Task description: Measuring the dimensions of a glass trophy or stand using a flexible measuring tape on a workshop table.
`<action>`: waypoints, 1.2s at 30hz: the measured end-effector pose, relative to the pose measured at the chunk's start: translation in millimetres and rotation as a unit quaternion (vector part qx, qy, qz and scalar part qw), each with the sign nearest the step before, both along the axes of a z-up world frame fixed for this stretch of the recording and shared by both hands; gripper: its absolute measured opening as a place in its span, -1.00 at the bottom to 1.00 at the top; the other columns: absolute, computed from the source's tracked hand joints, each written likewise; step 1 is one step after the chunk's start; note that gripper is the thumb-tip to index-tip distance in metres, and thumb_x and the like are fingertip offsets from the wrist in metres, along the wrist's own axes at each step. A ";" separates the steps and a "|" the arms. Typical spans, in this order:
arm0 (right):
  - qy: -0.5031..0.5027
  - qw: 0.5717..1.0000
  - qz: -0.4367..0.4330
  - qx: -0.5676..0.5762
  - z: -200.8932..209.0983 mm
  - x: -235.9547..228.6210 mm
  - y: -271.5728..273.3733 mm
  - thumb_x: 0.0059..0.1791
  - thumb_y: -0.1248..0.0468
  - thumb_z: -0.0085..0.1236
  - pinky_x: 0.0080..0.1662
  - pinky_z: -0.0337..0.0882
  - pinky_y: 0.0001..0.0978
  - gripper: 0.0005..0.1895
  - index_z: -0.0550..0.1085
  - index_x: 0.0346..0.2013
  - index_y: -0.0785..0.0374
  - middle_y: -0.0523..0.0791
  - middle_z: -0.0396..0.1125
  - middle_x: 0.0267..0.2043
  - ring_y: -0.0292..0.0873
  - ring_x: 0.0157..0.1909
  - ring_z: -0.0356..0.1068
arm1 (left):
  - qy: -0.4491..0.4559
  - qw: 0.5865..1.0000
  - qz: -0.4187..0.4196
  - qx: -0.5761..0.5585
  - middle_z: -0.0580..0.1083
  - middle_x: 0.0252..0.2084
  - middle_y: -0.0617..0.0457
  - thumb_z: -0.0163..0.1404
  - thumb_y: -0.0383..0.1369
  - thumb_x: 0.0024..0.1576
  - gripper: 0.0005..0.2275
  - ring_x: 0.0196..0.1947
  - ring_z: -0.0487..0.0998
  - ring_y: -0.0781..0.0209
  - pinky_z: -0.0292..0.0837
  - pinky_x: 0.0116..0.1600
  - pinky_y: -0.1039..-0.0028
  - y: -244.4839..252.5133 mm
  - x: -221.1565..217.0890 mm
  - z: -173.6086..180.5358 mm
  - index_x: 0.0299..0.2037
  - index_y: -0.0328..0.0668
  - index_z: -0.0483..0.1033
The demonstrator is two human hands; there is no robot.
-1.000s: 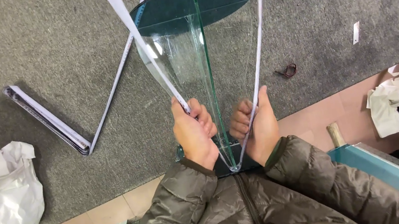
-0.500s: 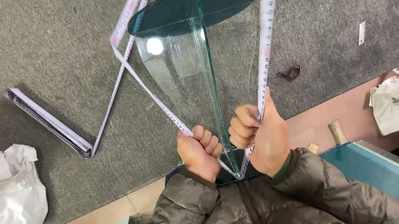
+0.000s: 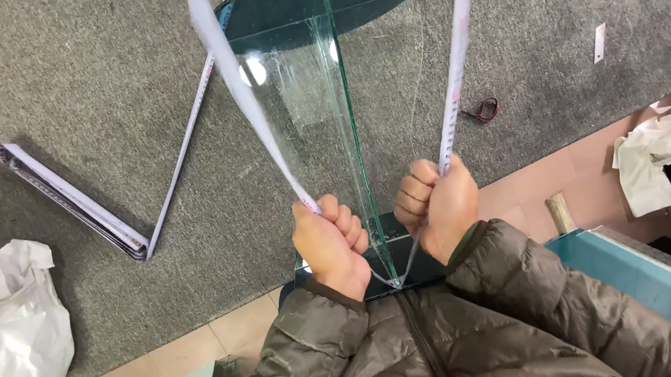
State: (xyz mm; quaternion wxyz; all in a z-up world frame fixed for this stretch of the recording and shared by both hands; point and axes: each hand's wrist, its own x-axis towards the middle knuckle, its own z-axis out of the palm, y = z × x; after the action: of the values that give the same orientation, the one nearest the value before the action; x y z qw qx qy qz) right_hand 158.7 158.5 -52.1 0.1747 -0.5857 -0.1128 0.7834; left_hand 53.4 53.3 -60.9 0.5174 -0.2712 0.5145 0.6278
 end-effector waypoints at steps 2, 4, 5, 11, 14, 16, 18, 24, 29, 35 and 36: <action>0.037 0.999 0.008 0.032 25.4 -10.8 3.8 0.22 -0.22 -0.67 -0.60 -0.29 -0.43 -0.45 -0.17 -0.59 -0.12 -0.37 -0.46 -0.60 -0.30 -0.65 -0.49 | -0.018 0.999 0.034 -0.025 -0.28 -0.60 0.35 -0.58 0.06 0.43 -0.58 -0.75 -0.30 0.42 -0.27 -0.67 0.63 -5.4 0.1 -10.0 -0.49 0.20 -0.18; 0.065 0.995 0.039 0.065 47.6 -18.8 -3.0 0.21 -0.22 -0.61 -0.58 -0.31 -0.44 -0.45 -0.17 -0.60 -0.12 -0.36 -0.45 -0.60 -0.31 -0.63 -0.48 | -0.039 0.997 0.050 -0.042 -0.27 -0.58 0.36 -0.59 0.06 0.41 -0.60 -0.74 -0.29 0.41 -0.26 -0.65 0.63 -11.7 3.1 -29.0 -0.48 0.20 -0.18; 0.092 0.988 0.068 0.101 58.8 -22.5 -6.3 0.21 -0.22 -0.55 -0.57 -0.32 -0.45 -0.44 -0.16 -0.60 -0.12 -0.35 -0.44 -0.60 -0.32 -0.61 -0.48 | -0.060 0.995 0.063 -0.057 -0.27 -0.57 0.36 -0.59 0.05 0.40 -0.62 -0.72 -0.29 0.40 -0.25 -0.64 0.62 -15.1 4.4 -38.3 -0.46 0.21 -0.19; 0.054 0.995 0.010 0.080 31.6 -3.2 -4.0 0.20 -0.09 -0.67 -0.57 -0.29 -0.44 -0.53 -0.17 -0.58 -0.11 -0.35 -0.45 -0.60 -0.30 -0.60 -0.50 | -0.059 0.995 0.060 -0.057 -0.29 -0.56 0.35 -0.59 0.06 0.39 -0.61 -0.74 -0.29 0.39 -0.23 -0.65 0.63 -15.5 2.7 -44.1 -0.48 0.21 -0.19; 0.009 0.998 -0.032 0.048 -6.6 15.4 -6.6 0.13 -0.05 -0.60 -0.56 -0.27 -0.41 -0.61 -0.19 -0.57 -0.12 -0.36 -0.46 -0.57 -0.28 -0.60 -0.50 | -0.001 0.998 0.038 -0.057 -0.26 -0.62 0.36 -0.61 0.11 0.44 -0.55 -0.76 -0.27 0.40 -0.23 -0.67 0.61 1.4 -0.7 -6.1 -0.51 0.22 -0.17; -0.003 0.999 -0.034 0.039 -27.1 14.5 -6.7 0.13 -0.08 -0.56 -0.56 -0.29 -0.42 -0.60 -0.20 -0.56 -0.13 -0.37 -0.47 -0.58 -0.29 -0.62 -0.50 | 0.016 0.998 0.018 -0.050 -0.26 -0.62 0.35 -0.61 0.09 0.45 -0.54 -0.76 -0.27 0.42 -0.22 -0.67 0.63 5.3 -1.0 3.6 -0.52 0.22 -0.15; -0.015 0.999 -0.034 0.030 -25.4 10.0 -4.4 0.12 -0.10 -0.53 -0.56 -0.32 -0.42 -0.59 -0.21 -0.56 -0.14 -0.38 -0.47 -0.58 -0.31 -0.63 -0.50 | 0.032 0.999 0.000 -0.042 -0.25 -0.62 0.35 -0.62 0.06 0.46 -0.54 -0.76 -0.26 0.43 -0.20 -0.66 0.65 6.5 -0.8 6.6 -0.53 0.22 -0.13; 0.036 0.993 0.015 0.107 46.2 -24.5 -6.2 0.18 -0.07 -0.58 -0.59 -0.37 -0.45 -0.55 -0.21 -0.58 -0.12 -0.35 -0.48 -0.61 -0.30 -0.62 -0.54 | 0.004 0.991 0.083 -0.106 -0.24 -0.60 0.34 -0.46 -0.01 0.39 -0.61 -0.74 -0.27 0.39 -0.24 -0.66 0.61 -11.7 3.5 -35.6 -0.52 0.24 -0.16; 0.013 0.991 0.048 0.123 48.0 -24.5 -5.1 0.17 -0.12 -0.57 -0.57 -0.34 -0.45 -0.54 -0.19 -0.57 -0.10 -0.31 -0.47 -0.57 -0.29 -0.58 -0.52 | -0.042 0.986 0.098 -0.125 -0.22 -0.57 0.35 -0.56 0.07 0.38 -0.62 -0.71 -0.24 0.35 -0.26 -0.61 0.55 -17.7 7.3 -70.1 -0.47 0.22 -0.14; -0.057 0.998 -0.016 0.020 -50.8 19.0 -1.5 0.14 -0.17 -0.61 -0.58 -0.32 -0.43 -0.56 -0.22 -0.56 -0.13 -0.37 -0.46 -0.59 -0.29 -0.63 -0.50 | 0.035 0.993 0.044 -0.099 -0.23 -0.65 0.35 -0.59 0.10 0.44 -0.53 -0.76 -0.23 0.41 -0.21 -0.66 0.61 9.0 -0.7 -2.7 -0.55 0.23 -0.12; -0.058 0.998 -0.015 0.020 -57.5 18.9 -3.0 0.14 -0.17 -0.61 -0.58 -0.32 -0.43 -0.56 -0.22 -0.56 -0.13 -0.37 -0.46 -0.59 -0.29 -0.63 -0.50 | 0.033 0.993 0.046 -0.099 -0.23 -0.65 0.35 -0.59 0.10 0.44 -0.53 -0.76 -0.23 0.41 -0.21 -0.66 0.61 10.6 0.5 0.1 -0.55 0.23 -0.12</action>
State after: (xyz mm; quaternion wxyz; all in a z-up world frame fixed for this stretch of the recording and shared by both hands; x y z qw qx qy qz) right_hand 177.6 155.6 -109.6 0.1912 -0.6281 -0.1300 0.7430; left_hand 54.0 63.9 -60.8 0.4413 -0.3234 0.5783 0.6052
